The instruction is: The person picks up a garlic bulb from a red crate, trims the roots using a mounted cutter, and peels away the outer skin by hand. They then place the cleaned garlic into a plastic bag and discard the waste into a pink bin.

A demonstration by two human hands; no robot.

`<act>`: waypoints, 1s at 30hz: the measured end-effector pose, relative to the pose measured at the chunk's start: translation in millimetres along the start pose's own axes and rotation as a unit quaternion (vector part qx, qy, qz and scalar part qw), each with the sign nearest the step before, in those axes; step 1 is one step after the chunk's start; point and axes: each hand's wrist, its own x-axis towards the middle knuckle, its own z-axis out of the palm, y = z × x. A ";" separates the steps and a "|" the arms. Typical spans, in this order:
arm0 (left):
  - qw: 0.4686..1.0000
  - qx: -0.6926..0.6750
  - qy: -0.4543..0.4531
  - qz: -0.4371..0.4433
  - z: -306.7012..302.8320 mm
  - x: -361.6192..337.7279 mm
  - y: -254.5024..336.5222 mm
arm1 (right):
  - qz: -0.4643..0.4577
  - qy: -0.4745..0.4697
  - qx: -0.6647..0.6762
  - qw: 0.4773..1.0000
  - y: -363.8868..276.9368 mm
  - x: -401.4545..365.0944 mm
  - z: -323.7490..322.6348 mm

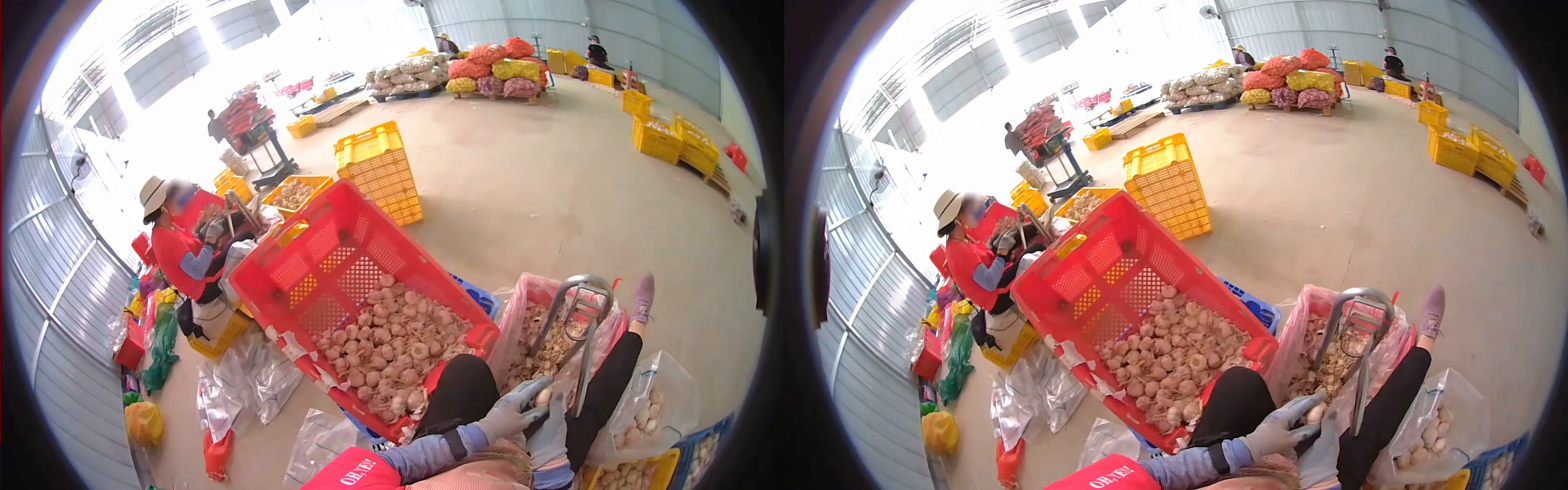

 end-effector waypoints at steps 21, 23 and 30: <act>0.893 -0.410 0.053 -0.175 -21.2 50.6 -14.4 | -0.163 0.047 -0.506 0.846 -84.5 19.3 -44.1; 0.866 -0.472 0.051 -0.155 -17.0 55.0 -9.8 | -0.083 0.057 -0.437 0.894 -102.4 -12.6 -3.1; 0.862 -0.483 0.014 -0.150 -4.1 81.2 -16.6 | -0.060 0.042 -0.383 0.921 -97.6 -12.3 -9.7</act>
